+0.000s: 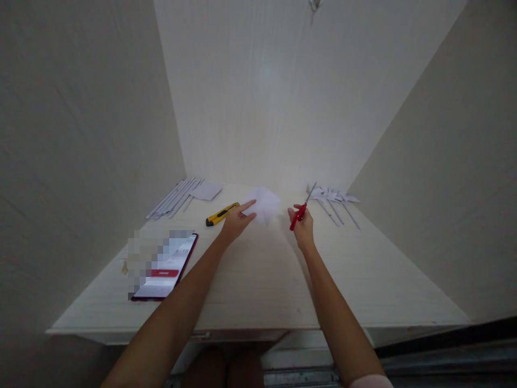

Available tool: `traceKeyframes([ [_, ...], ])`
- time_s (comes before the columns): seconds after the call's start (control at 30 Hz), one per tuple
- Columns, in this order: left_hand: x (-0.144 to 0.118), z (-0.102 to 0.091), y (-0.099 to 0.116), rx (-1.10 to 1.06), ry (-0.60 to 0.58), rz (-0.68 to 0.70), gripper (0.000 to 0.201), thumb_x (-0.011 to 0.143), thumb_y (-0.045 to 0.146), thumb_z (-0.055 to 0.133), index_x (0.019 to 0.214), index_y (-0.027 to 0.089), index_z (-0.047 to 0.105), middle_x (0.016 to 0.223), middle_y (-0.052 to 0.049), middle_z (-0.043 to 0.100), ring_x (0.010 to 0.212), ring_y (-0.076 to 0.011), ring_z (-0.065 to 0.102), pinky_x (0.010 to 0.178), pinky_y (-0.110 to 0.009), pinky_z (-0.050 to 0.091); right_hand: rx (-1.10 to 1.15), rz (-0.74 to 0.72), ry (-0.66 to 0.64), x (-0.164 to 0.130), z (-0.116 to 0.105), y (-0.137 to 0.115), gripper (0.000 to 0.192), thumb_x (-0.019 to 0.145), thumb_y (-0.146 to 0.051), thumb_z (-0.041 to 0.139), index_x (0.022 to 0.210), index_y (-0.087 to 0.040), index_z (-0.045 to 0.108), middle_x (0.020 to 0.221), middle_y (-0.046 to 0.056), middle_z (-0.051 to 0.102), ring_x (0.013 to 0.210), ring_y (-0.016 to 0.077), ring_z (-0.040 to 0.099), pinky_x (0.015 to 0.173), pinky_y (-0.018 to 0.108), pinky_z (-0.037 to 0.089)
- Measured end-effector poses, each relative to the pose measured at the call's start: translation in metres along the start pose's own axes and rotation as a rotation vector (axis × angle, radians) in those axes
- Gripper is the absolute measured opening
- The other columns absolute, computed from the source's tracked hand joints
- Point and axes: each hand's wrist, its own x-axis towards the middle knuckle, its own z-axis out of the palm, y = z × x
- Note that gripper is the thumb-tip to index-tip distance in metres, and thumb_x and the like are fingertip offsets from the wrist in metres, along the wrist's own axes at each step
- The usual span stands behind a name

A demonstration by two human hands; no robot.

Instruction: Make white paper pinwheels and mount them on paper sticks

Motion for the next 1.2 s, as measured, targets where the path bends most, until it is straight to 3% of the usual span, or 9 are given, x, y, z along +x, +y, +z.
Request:
traceKeyframes([
  [0.1,0.002,-0.003,-0.003,0.032,0.063,0.017,0.046,0.07,0.027,0.06,0.114,0.014,0.056,0.056,0.003,0.055,0.045,-0.0055,0.038,0.042,-0.017,0.033,-0.088,0.005,-0.045,-0.002,-0.002,-0.005,0.042,0.063,-0.046,0.061,0.091,-0.017,0.047,0.063,-0.005,0.042,0.057,0.0101,0.039,0.055,0.026,0.035],
  [0.17,0.002,-0.004,-0.004,0.037,0.084,0.026,0.046,0.07,0.026,0.059,0.115,0.014,0.055,0.075,-0.003,0.064,0.053,-0.0076,0.049,0.05,-0.019,0.041,-0.072,0.05,-0.145,-0.008,-0.002,-0.011,0.045,0.061,-0.047,0.063,0.091,-0.018,0.047,0.063,-0.005,0.043,0.056,0.0099,0.038,0.054,0.026,0.035],
  [0.3,0.003,-0.008,-0.005,0.057,0.104,0.068,0.044,0.072,0.025,0.057,0.115,0.016,0.055,0.112,-0.01,0.059,0.089,-0.0173,0.059,0.074,-0.029,0.048,-0.008,0.155,-0.472,-0.021,-0.004,-0.022,0.051,0.058,-0.053,0.064,0.093,-0.019,0.047,0.062,-0.005,0.043,0.056,0.0095,0.039,0.051,0.024,0.033],
  [0.4,0.005,-0.012,-0.005,0.078,0.127,0.077,0.044,0.072,0.025,0.057,0.115,0.016,0.054,0.119,-0.01,0.055,0.103,-0.0197,0.054,0.085,-0.032,0.045,0.029,0.205,-0.646,-0.027,-0.004,-0.025,0.054,0.063,-0.062,0.055,0.094,-0.017,0.049,0.063,-0.004,0.042,0.055,0.009,0.04,0.049,0.024,0.031],
  [0.57,0.009,-0.02,-0.001,0.071,0.216,0.056,0.043,0.071,0.025,0.057,0.114,0.016,0.054,0.116,-0.008,0.057,0.099,-0.018,0.055,0.084,-0.031,0.045,-0.003,0.277,-0.809,-0.03,-0.004,-0.026,0.062,0.067,-0.07,0.041,0.092,-0.015,0.053,0.063,-0.002,0.043,0.053,0.0094,0.044,0.047,0.024,0.031],
  [0.7,0.011,-0.024,0.007,0.059,0.279,0.054,0.04,0.071,0.025,0.056,0.111,0.016,0.054,0.107,-0.006,0.06,0.082,-0.0139,0.058,0.069,-0.024,0.048,-0.101,0.3,-0.907,-0.036,0.0,-0.033,0.065,0.067,-0.071,0.038,0.095,-0.014,0.053,0.063,-0.001,0.046,0.051,0.0088,0.044,0.044,0.023,0.03],
  [0.87,0.009,-0.021,0.012,-0.013,0.238,0.047,0.039,0.07,0.023,0.057,0.108,0.016,0.054,0.084,-0.002,0.062,0.052,-0.006,0.048,0.049,-0.017,0.04,-0.101,0.292,-1.0,-0.042,0.005,-0.035,0.07,0.066,-0.074,0.034,0.096,-0.014,0.053,0.066,-0.001,0.044,0.053,0.0091,0.045,0.044,0.022,0.028],
  [1.03,0.008,-0.018,0.003,-0.101,0.148,-0.063,0.04,0.068,0.021,0.057,0.108,0.013,0.054,0.059,0.004,0.054,0.043,-0.0048,0.04,0.042,-0.016,0.033,-0.07,0.292,-1.013,-0.04,0.006,-0.03,0.069,0.069,-0.072,0.033,0.097,-0.013,0.054,0.065,0.0,0.046,0.052,0.0095,0.045,0.046,0.023,0.031],
  [1.2,0.009,-0.017,0.006,-0.14,0.17,-0.08,0.043,0.068,0.023,0.058,0.109,0.012,0.054,0.056,0.005,0.051,0.042,-0.0041,0.036,0.04,-0.015,0.03,-0.072,0.321,-1.036,-0.04,0.005,-0.028,0.069,0.07,-0.073,0.03,0.095,-0.013,0.055,0.068,0.001,0.048,0.053,0.0102,0.048,0.047,0.024,0.033],
])
